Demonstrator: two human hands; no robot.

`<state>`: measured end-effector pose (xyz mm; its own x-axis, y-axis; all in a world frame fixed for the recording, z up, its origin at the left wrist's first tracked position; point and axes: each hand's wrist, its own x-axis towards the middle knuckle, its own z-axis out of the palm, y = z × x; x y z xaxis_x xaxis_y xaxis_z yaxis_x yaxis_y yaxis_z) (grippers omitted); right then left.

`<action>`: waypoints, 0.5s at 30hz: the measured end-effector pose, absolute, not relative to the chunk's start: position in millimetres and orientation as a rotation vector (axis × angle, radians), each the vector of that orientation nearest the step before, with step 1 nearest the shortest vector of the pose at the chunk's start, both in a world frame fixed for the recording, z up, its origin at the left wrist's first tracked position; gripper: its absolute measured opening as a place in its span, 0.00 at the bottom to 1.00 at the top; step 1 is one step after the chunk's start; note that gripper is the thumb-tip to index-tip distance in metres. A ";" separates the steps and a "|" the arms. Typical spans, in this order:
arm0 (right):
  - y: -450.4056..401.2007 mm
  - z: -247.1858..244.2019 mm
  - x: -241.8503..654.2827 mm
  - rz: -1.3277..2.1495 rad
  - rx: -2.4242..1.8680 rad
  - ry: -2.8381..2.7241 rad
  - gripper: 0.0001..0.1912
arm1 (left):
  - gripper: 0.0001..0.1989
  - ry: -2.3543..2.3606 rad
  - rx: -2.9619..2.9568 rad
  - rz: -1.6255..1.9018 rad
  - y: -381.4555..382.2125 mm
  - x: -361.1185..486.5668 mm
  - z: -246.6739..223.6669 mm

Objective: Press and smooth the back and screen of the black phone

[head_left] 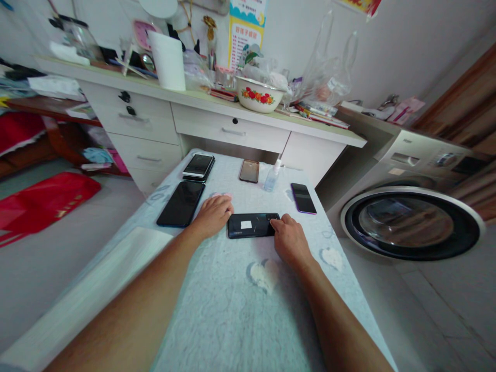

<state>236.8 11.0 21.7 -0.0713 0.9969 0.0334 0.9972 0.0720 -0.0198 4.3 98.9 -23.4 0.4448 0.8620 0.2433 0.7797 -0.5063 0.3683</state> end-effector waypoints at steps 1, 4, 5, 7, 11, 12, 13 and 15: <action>11.0 21.4 236.6 -0.009 -2.103 -2.275 0.18 | 0.09 1.436 2.498 0.604 98.9 4.2 -23.7; 11.1 20.3 236.0 -0.004 -2.074 -2.280 0.18 | 0.09 1.443 2.517 0.596 99.3 3.9 -24.5; 11.2 19.8 235.8 -0.007 -2.061 -2.282 0.18 | 0.09 1.445 2.520 0.589 99.3 3.9 -24.5; 11.5 18.7 235.5 -0.018 -2.028 -2.283 0.17 | 0.09 1.449 2.514 0.580 99.3 4.1 -24.0; 11.9 17.4 235.0 -0.042 -1.960 -2.295 0.16 | 0.10 1.454 2.506 0.558 99.0 4.6 -23.0; 11.9 17.5 234.8 -0.039 -1.945 -2.303 0.16 | 0.10 1.456 2.507 0.552 99.1 4.7 -23.2; 11.9 17.7 234.7 -0.031 -1.934 -2.311 0.16 | 0.10 1.457 2.510 0.549 99.3 4.7 -23.5; 11.9 18.4 234.4 -0.008 -1.916 -2.326 0.17 | 0.10 1.460 2.508 0.558 99.8 4.6 -24.7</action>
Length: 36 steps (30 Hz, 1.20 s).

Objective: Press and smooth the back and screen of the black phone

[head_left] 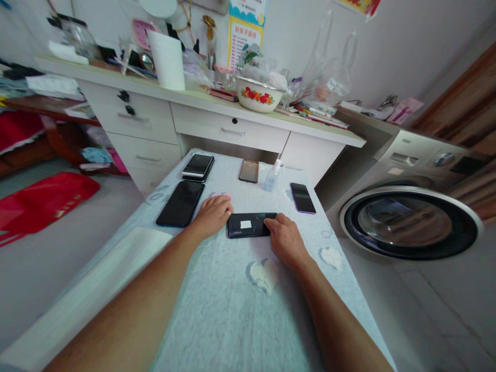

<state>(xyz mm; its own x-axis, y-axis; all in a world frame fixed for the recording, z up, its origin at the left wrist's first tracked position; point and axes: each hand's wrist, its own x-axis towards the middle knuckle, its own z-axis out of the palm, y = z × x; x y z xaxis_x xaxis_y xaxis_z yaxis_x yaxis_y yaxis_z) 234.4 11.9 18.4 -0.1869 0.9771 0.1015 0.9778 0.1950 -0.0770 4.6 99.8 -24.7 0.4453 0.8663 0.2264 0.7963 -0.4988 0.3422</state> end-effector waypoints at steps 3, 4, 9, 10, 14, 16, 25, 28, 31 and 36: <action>12.3 19.1 234.2 0.011 -1.915 -2.331 0.18 | 0.10 1.448 2.506 0.587 100.2 4.3 -26.0; 12.6 19.1 234.1 0.009 -1.918 -2.331 0.19 | 0.10 1.443 2.507 0.595 100.1 4.2 -25.9; 15.6 17.6 233.9 -0.010 -1.932 -2.316 0.18 | 0.09 1.437 2.504 0.590 99.1 4.3 -23.9; 16.4 17.3 233.7 -0.013 -1.936 -2.314 0.18 | 0.09 1.438 2.503 0.589 99.0 4.3 -23.7; 20.1 17.9 232.6 -0.026 -1.959 -2.320 0.17 | 0.10 1.436 2.508 0.588 98.9 4.3 -23.4; 22.0 18.7 232.0 -0.039 -1.961 -2.323 0.17 | 0.09 1.434 2.516 0.582 98.9 4.4 -23.2; 29.6 16.2 232.5 -0.070 -1.976 -2.274 0.17 | 0.10 1.434 2.532 0.601 100.3 3.7 -26.1; 31.8 14.0 237.5 -0.076 -2.028 -2.243 0.18 | 0.10 1.445 2.527 0.581 99.6 3.9 -25.4; 32.6 12.6 244.4 -0.100 -2.065 -2.216 0.17 | 0.11 1.447 2.518 0.571 98.6 4.4 -23.7; 30.9 12.6 250.6 -0.123 -2.138 -2.176 0.18 | 0.10 1.448 2.497 0.584 98.1 4.4 -23.0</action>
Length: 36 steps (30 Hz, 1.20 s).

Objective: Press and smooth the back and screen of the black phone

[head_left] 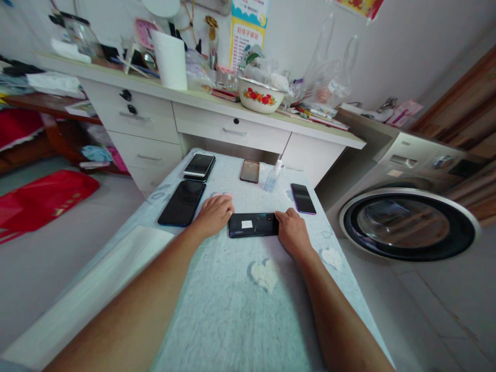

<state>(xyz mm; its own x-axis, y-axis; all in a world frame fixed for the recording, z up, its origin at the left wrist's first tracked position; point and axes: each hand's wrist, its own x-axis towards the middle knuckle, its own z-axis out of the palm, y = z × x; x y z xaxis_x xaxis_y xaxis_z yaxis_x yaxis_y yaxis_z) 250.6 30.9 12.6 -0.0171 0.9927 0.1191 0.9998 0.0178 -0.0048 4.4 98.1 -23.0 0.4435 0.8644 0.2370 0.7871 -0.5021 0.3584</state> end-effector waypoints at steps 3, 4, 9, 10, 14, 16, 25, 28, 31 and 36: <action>29.5 13.6 249.1 -0.099 -2.151 -2.180 0.18 | 0.10 1.455 2.500 0.568 98.2 4.0 -23.6; 29.0 14.0 248.0 -0.089 -2.147 -2.185 0.18 | 0.10 1.455 2.501 0.568 98.2 3.8 -23.7; 24.4 16.8 239.6 -0.052 -2.115 -2.233 0.18 | 0.10 1.447 2.497 0.599 96.9 4.2 -21.4; 23.1 17.5 237.4 -0.048 -2.105 -2.245 0.17 | 0.10 1.448 2.492 0.594 96.6 4.3 -20.7; 18.5 19.8 229.2 -0.025 -2.099 -2.292 0.16 | 0.10 1.439 2.488 0.589 96.9 4.7 -20.3; 17.4 20.1 227.2 -0.017 -2.099 -2.305 0.17 | 0.10 1.431 2.489 0.601 97.8 4.4 -21.5; 16.5 17.8 240.7 -0.060 -2.154 -2.245 0.18 | 0.10 1.444 2.513 0.584 97.9 4.2 -23.1; 15.5 18.5 244.8 -0.073 -2.181 -2.209 0.17 | 0.09 1.447 2.517 0.596 98.1 4.3 -23.7; 14.7 19.2 245.5 -0.067 -2.211 -2.187 0.18 | 0.09 1.449 2.518 0.598 98.5 4.2 -24.1; 15.1 17.8 243.5 -0.081 -2.219 -2.152 0.18 | 0.09 1.454 2.501 0.586 98.5 4.5 -23.2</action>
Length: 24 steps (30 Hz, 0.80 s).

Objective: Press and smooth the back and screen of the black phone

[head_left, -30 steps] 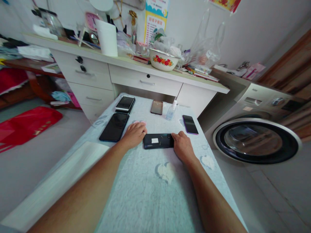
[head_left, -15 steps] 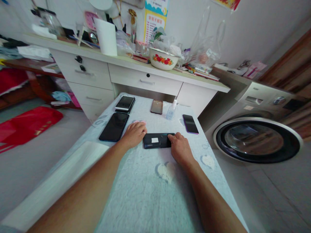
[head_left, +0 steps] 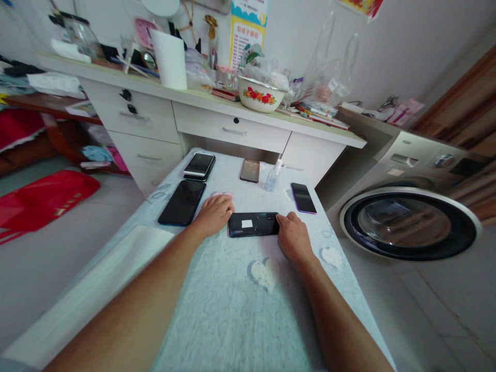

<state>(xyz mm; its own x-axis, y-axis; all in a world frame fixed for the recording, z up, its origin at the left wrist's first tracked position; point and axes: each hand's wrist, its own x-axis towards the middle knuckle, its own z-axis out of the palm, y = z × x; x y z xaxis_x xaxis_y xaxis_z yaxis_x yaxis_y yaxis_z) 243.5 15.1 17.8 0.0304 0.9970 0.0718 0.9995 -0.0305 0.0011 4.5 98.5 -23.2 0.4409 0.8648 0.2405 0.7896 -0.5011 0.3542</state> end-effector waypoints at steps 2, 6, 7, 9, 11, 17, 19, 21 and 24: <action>15.6 17.0 242.6 -0.075 -2.217 -2.146 0.18 | 0.09 1.444 2.496 0.599 98.4 4.5 -23.2; 16.3 16.0 239.5 -0.034 -2.158 -2.177 0.18 | 0.09 1.436 2.512 0.617 98.0 4.4 -23.2; 16.3 15.7 238.0 -0.029 -2.135 -2.190 0.18 | 0.09 1.439 2.512 0.613 97.8 4.3 -22.9; 16.1 15.1 234.3 -0.030 -2.094 -2.215 0.18 | 0.10 1.446 2.505 0.605 97.1 4.3 -21.9; 15.7 14.8 230.2 -0.042 -2.064 -2.234 0.17 | 0.10 1.442 2.495 0.604 96.4 4.3 -20.7; 16.2 21.8 224.0 -0.065 -2.075 -2.312 0.17 | 0.09 1.444 2.479 0.620 96.0 4.3 -19.7; 18.2 25.8 224.9 -0.069 -2.089 -2.345 0.17 | 0.09 1.448 2.482 0.630 96.5 4.0 -20.9; 21.6 29.2 226.2 -0.080 -2.108 -2.362 0.17 | 0.09 1.442 2.485 0.645 97.1 3.5 -22.5; 28.9 32.2 228.3 -0.099 -2.161 -2.355 0.18 | 0.09 1.438 2.491 0.654 97.8 2.9 -24.4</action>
